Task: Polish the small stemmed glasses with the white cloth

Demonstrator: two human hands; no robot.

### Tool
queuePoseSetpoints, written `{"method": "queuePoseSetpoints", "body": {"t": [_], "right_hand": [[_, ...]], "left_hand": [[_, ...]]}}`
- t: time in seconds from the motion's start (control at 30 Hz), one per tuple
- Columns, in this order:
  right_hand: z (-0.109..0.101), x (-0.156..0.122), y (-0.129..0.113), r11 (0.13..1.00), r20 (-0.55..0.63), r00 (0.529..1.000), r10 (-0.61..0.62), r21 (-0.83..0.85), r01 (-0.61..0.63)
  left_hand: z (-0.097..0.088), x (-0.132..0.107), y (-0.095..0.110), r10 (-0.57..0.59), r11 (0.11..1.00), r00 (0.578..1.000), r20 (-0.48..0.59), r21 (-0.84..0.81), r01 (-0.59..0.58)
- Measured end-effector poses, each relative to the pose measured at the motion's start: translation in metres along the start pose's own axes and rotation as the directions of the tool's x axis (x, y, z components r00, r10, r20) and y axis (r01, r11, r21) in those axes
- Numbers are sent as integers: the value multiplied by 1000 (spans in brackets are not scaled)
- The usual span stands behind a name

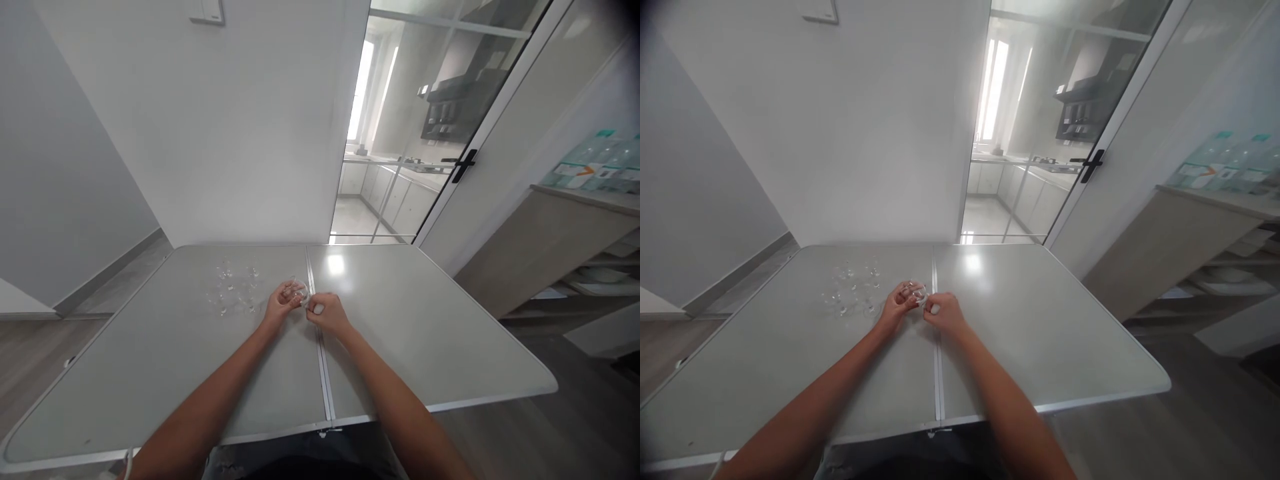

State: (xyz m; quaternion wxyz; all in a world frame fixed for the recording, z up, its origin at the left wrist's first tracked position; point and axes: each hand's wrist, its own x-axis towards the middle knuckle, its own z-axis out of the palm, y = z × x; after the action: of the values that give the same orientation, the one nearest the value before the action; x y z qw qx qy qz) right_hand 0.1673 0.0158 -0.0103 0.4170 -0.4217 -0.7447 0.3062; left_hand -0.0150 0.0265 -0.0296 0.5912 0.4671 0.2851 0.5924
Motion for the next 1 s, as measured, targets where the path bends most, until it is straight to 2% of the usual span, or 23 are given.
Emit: {"method": "queuePoseSetpoints", "body": {"t": [0.03,0.1,0.17,0.2,0.23,0.27,0.33,0.37,0.43,0.47,0.53,0.6,0.67,0.73,0.77,0.8,0.87,0.9,0.97,1.0], "right_hand": [[-2,-1,0,983,62,994,90,155,-98],[-9,-3,0,844,246,945,215,440,-307],[-14,-5,1,694,397,889,228,574,-435],[-15,-5,2,675,418,882,218,588,-445],[-15,-6,2,707,395,894,212,570,-420],[-13,-5,3,778,332,921,204,516,-358],[-8,-4,3,941,131,982,137,291,-171],[-5,-3,3,986,35,997,75,147,-79],[0,-2,2,996,-70,997,-41,-76,36],[2,-1,2,992,-81,995,-65,-117,55],[3,-1,2,999,-41,999,-17,-44,15],[0,-1,2,976,65,991,120,172,-130],[-6,-2,3,858,213,948,235,414,-305],[-11,-2,3,735,316,913,259,549,-399],[-13,-2,3,732,318,915,249,557,-393],[-14,-2,4,780,287,930,228,519,-351],[-12,-3,4,933,157,978,134,312,-178],[-10,-3,3,981,92,994,62,180,-78],[-5,-2,1,998,5,999,-54,18,54],[-3,-2,0,998,-38,997,-67,19,67]], "left_hand": [[0,-1,1,-16,1000,999,30,-20,16],[0,-4,4,-41,996,993,114,-71,49],[1,-6,5,-50,990,980,192,-118,73],[1,-6,4,-48,989,978,204,-130,75],[2,-5,3,-42,989,981,187,-128,67],[2,-4,2,-33,992,988,148,-112,50],[1,-2,-3,-14,998,999,43,-55,16],[1,0,-5,-7,999,1000,-1,-34,7],[0,2,-8,-7,1000,999,-43,-23,6],[-1,2,-9,-9,1000,999,-50,-29,7],[-1,1,-8,-20,999,998,-56,-29,18],[-1,0,-5,-36,999,998,-51,-18,35],[-1,-2,-2,-47,998,999,-13,-40,46],[1,-3,0,-43,996,998,44,-82,47],[1,-3,0,-37,995,998,59,-91,42],[2,-3,-1,-27,996,998,60,-85,32],[2,-2,-3,6,999,1000,28,-44,-5],[2,-1,-4,26,999,1000,4,-26,-26],[1,1,-4,54,998,998,-27,-22,-54],[1,2,-4,64,997,997,-34,-35,-65]]}}
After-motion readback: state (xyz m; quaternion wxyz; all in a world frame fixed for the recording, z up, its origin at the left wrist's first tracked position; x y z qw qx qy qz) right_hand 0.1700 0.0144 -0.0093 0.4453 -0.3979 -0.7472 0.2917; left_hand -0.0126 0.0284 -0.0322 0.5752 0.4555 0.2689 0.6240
